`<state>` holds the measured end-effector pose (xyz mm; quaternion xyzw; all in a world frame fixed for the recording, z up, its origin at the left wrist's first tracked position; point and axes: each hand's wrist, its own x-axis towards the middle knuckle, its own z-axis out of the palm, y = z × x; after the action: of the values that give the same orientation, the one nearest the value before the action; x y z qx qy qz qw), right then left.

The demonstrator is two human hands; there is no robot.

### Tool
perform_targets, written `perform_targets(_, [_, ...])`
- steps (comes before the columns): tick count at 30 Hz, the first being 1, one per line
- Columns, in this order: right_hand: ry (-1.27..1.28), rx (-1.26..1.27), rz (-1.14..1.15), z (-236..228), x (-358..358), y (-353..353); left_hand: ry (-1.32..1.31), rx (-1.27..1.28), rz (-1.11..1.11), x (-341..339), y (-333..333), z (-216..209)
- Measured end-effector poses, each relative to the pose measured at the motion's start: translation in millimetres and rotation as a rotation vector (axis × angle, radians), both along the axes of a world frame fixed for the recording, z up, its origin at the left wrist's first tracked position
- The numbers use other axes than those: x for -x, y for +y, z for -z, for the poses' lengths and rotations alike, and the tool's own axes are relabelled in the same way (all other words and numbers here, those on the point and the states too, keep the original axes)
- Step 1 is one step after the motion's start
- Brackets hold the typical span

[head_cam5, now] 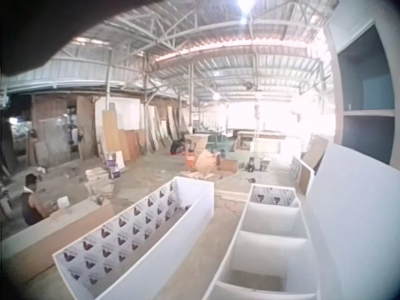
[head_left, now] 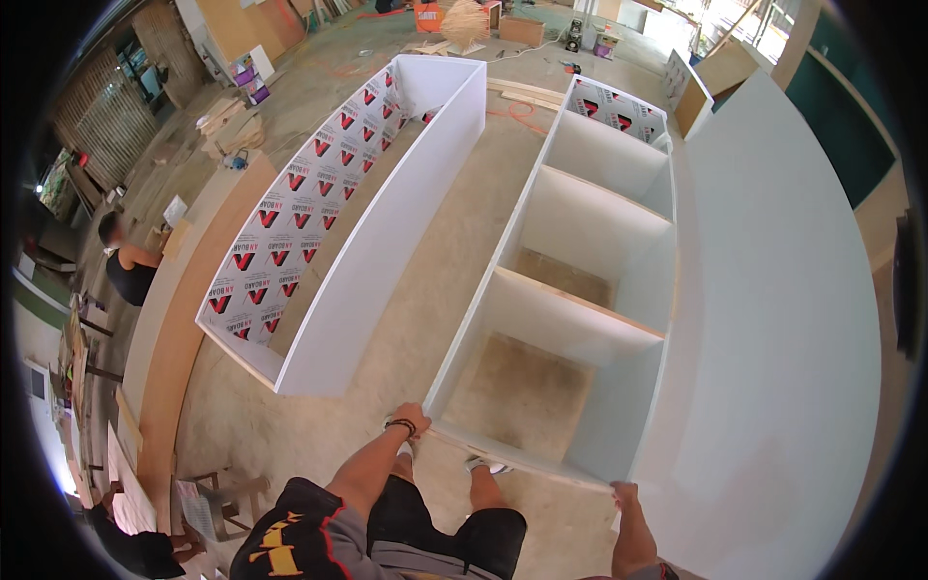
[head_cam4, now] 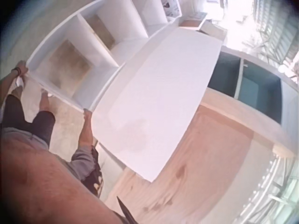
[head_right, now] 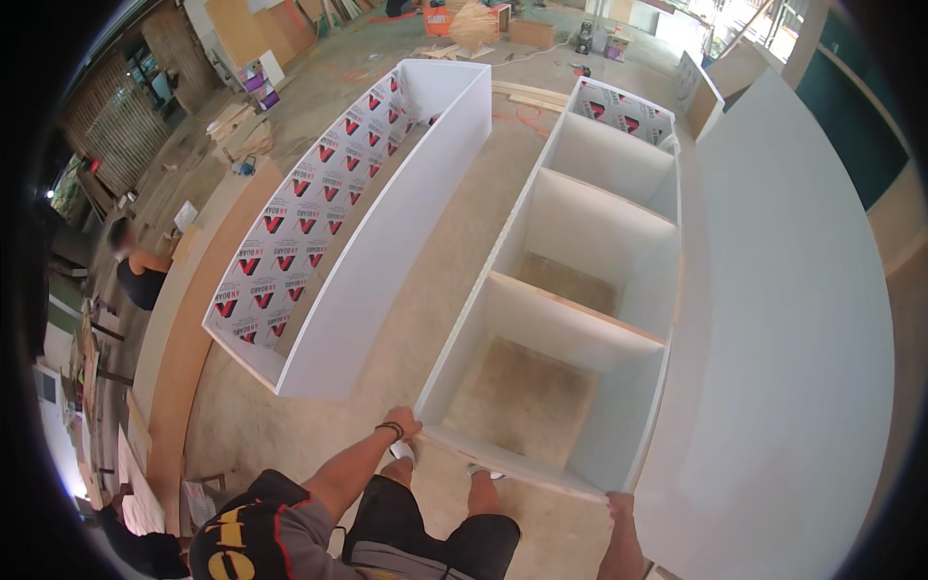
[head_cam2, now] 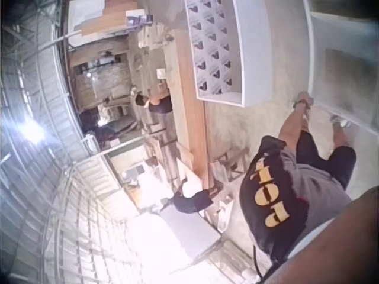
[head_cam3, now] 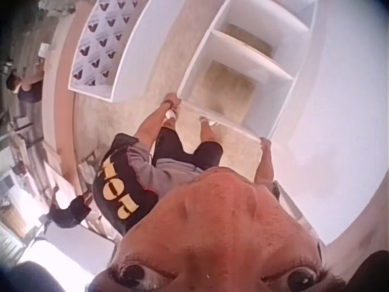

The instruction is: The person assembles a white wooden cabinet by pushing sections together and then securing the base with screws using a power drill.

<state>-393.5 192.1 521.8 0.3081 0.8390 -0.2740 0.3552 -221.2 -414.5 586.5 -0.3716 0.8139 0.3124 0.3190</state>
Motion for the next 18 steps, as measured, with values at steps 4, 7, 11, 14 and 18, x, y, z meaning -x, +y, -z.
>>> perform_targets(4, [-0.028,0.017,-0.008,-5.5,-15.0,-37.6,-0.018,0.008,0.008,-17.2,-44.8,14.2])
perform_targets(7, [-0.047,-0.033,0.035,-15.7,-33.7,-71.1,-0.020,-0.018,-0.016,-20.1,-70.8,6.2])
perform_targets(11, [-0.053,-0.040,0.074,-19.0,-56.9,-119.3,-0.057,-0.045,-0.024,-23.2,-113.2,2.1])
perform_targets(14, [-0.086,-0.024,0.041,-13.6,-81.9,-160.7,-0.027,-0.065,-0.079,-47.2,-156.5,12.1])
perform_targets(18, [0.000,0.150,-0.122,23.0,-108.5,-169.8,-0.015,-0.061,-0.073,-44.5,-193.9,14.0])
